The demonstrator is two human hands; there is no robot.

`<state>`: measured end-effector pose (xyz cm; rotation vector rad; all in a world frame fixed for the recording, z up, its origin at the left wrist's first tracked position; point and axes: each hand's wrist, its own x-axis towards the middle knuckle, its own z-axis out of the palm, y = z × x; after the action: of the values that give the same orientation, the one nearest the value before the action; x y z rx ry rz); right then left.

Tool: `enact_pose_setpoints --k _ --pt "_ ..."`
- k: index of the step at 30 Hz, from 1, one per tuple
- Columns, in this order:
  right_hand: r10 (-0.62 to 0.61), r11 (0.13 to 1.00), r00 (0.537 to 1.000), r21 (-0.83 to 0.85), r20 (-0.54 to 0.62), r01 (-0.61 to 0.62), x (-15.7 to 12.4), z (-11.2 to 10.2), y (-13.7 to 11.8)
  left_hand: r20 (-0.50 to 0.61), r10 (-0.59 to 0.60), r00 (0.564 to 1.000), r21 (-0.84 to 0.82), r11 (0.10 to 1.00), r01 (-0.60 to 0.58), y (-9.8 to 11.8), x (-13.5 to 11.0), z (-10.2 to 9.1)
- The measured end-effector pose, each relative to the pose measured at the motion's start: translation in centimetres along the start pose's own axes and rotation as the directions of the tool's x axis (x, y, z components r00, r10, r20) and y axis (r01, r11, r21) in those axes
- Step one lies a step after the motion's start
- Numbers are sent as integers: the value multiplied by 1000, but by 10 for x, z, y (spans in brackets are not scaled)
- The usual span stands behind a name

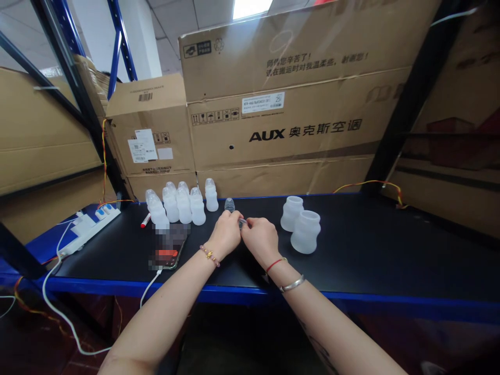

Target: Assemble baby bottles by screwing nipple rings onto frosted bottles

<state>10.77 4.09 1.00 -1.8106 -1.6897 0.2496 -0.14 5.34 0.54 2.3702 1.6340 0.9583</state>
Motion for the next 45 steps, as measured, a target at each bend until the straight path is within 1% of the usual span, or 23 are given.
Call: enact_pose_setpoints --k 4,7,10,14,18,21,26,30,32,34,35,36,37,39,41,43,44,45 --pt "14 1000 1000 5 -7 -14 3 -1 2 -11 -8 1000 -61 998 7 -3 0 3" --pt "33 998 999 60 15 -34 6 0 5 -5 -13 1000 -93 996 13 -8 1 4" --pt "47 993 998 104 42 -51 7 2 7 -2 -24 1000 -46 999 24 -12 3 4" --pt "65 992 995 106 71 -73 6 5 6 -22 -46 999 31 998 47 -12 4 4" --pt "65 993 994 96 84 -73 6 6 3 -41 -54 998 45 997 56 -11 4 5" --pt "90 989 994 108 67 -97 8 8 5 -41 -48 998 -23 999 47 -14 3 5" --pt "95 986 994 133 61 -102 6 7 6 34 -41 999 -211 976 47 -19 1 2" --pt "64 987 997 148 48 -70 -2 3 0 -35 -71 997 -271 961 59 -16 0 -3" --pt "51 987 998 149 43 -57 -6 0 -2 -64 -111 992 -311 946 86 -15 -1 -4" --pt "34 987 999 159 31 -38 -11 -4 1 -72 -177 982 -393 910 135 -14 0 -5" --pt "23 985 999 171 24 -26 -14 -7 4 -63 -223 973 -470 867 168 -14 1 -5" --pt "9 981 1000 194 20 -13 -18 -11 9 -44 -280 959 -570 795 206 -14 3 -5" --pt "1 977 1000 213 2 -2 -22 -16 16 -10 -339 941 -681 691 242 -14 4 -5" --pt "46 968 998 249 -53 -31 -32 -28 32 89 -431 898 -866 413 284 -13 9 -7" --pt "114 957 980 283 -163 -64 -43 -42 49 208 -463 861 -945 131 299 -12 12 -12" --pt "166 958 932 278 -321 -75 -53 -55 63 319 -450 834 -946 -97 310 -13 15 -18" --pt "159 973 899 220 -409 -72 -56 -60 69 357 -441 823 -934 -186 306 -14 16 -21" --pt "143 986 861 150 -488 -79 -58 -64 74 383 -434 816 -921 -253 298 -15 17 -23"
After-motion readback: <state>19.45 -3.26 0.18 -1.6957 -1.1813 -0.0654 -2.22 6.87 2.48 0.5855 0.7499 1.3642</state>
